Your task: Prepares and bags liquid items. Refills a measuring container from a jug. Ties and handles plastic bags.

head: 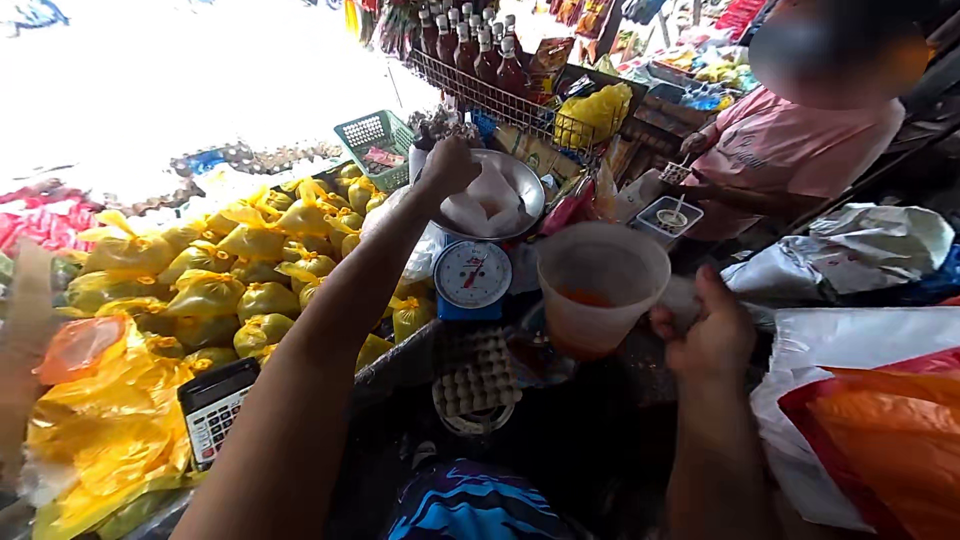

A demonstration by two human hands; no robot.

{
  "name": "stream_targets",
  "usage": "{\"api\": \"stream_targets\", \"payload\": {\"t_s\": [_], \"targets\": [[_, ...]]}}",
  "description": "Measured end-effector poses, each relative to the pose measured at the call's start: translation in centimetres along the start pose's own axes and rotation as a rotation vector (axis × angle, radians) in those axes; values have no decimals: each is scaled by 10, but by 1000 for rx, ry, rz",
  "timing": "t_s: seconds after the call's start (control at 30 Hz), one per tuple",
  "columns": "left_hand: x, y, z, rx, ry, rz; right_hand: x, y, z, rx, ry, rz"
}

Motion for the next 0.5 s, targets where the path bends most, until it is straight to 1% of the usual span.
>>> {"api": "stream_targets", "payload": {"t_s": [0.07, 0.13, 0.2, 0.23, 0.3, 0.37, 0.43, 0.5], "targets": [[7, 10, -9, 33, -4, -65, -13, 21, -34, 113, -63, -86], [12, 16, -19, 149, 52, -105, -27, 49, -65, 224, -165, -170], [25, 11, -27, 223, 114, -120, -39, 79, -93, 324, -278, -256], [35, 2, -26, 206, 157, -95, -43, 94, -105, 382, -319, -299], [62, -18, -24, 88, 236, 17, -52, 122, -122, 516, -363, -372], [91, -30, -17, -12, 368, 122, -60, 147, -132, 632, -381, -406], [119, -28, -8, -106, 511, 166, -61, 166, -139, 727, -369, -432], [139, -25, -2, -201, 598, 232, -61, 185, -143, 774, -370, -478]]}}
Point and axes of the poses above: each hand's wrist, its own x-axis away from the middle knuckle, its own y-axis out of the palm, z = x × y, the point moved 7 cm from there along -x, towards the middle knuckle, and after that the axes turned 7 degrees about z, right-handed, at the moved point
